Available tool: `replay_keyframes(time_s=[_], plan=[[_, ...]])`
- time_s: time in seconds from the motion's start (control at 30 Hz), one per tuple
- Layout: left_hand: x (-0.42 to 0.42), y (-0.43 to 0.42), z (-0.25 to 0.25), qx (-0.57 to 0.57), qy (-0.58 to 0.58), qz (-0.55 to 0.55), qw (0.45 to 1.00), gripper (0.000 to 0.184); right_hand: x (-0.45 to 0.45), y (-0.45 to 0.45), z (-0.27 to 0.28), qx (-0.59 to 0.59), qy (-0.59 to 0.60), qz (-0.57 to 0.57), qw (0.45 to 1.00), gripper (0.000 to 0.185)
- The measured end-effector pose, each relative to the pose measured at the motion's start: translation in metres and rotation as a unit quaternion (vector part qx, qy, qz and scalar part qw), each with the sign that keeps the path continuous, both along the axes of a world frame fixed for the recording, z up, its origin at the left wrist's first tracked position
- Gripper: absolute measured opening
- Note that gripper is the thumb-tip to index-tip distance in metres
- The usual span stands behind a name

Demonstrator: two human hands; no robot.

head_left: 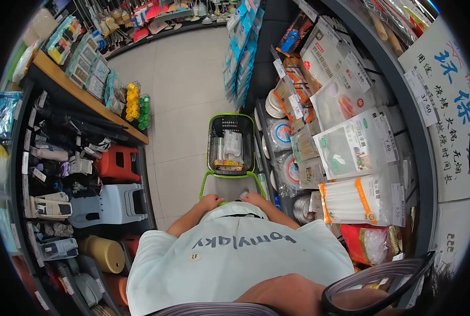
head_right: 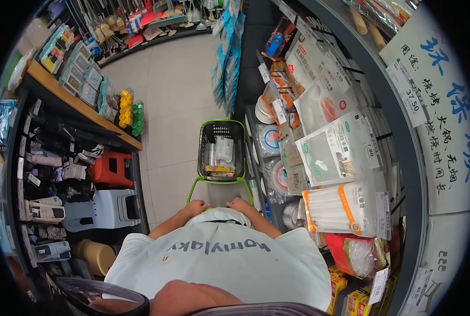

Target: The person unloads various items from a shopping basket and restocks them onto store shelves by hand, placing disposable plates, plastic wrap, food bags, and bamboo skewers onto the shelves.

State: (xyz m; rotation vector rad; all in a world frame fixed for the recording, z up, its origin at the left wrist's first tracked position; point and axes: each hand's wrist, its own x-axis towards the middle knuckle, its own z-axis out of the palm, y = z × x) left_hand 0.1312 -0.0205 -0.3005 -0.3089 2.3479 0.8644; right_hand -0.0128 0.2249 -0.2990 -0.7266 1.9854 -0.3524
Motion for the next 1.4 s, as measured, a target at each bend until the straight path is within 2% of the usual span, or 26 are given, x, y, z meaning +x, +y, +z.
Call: replay_keyframes(time_s=[0.13,0.33,0.37,0.43,0.53,0.67,0.83,0.9,0.93,1.0,1.1,1.27,1.4], plan=[[0.037,-0.011,-0.010,0.022,0.007,0.048,0.999,0.060,0.020,-0.015,-0.002,0.055,0.000,0.025,0.998,0.056],[0.079,-0.012,-0.018,0.011,0.098,0.102,0.990,0.052,0.040,-0.026,0.006,0.076,0.005,0.078,0.994,0.055],[0.082,-0.014,-0.020,0.013,0.114,0.090,0.989,0.049,0.044,-0.024,-0.007,0.077,0.007,0.080,0.994,0.055],[0.091,-0.018,-0.020,0.015,0.131,0.079,0.988,0.047,0.053,-0.010,-0.074,0.054,0.044,0.092,0.993,0.055],[0.101,-0.017,-0.021,0.022,0.113,0.037,0.993,0.044,0.073,-0.009,-0.024,0.075,0.068,0.033,0.994,0.055],[0.125,-0.013,-0.024,0.036,0.104,0.036,0.993,0.041,0.101,-0.010,-0.004,0.085,0.078,0.028,0.993,0.055],[0.167,-0.018,-0.045,0.069,0.094,0.051,0.992,0.038,0.145,-0.005,0.004,0.107,0.082,-0.004,0.991,0.052],[0.185,-0.020,-0.048,0.098,0.012,0.140,0.985,0.037,0.162,0.001,0.003,0.104,0.076,-0.014,0.992,0.052],[0.191,-0.023,-0.048,0.102,0.008,0.139,0.985,0.037,0.167,0.004,0.001,0.093,0.076,-0.022,0.992,0.052],[0.201,-0.031,-0.049,0.068,0.025,0.052,0.996,0.037,0.174,0.013,-0.001,0.088,0.072,-0.007,0.994,0.053],[0.202,-0.029,-0.050,0.063,0.012,0.023,0.998,0.039,0.180,0.023,0.002,0.081,0.070,0.010,0.994,0.056],[0.195,-0.002,-0.045,0.075,-0.015,0.066,0.995,0.040,0.181,0.041,0.020,0.087,0.062,-0.006,0.994,0.061],[0.190,0.020,-0.030,0.064,-0.053,0.096,0.992,0.041,0.179,0.065,-0.009,0.063,0.084,0.033,0.994,0.060]])
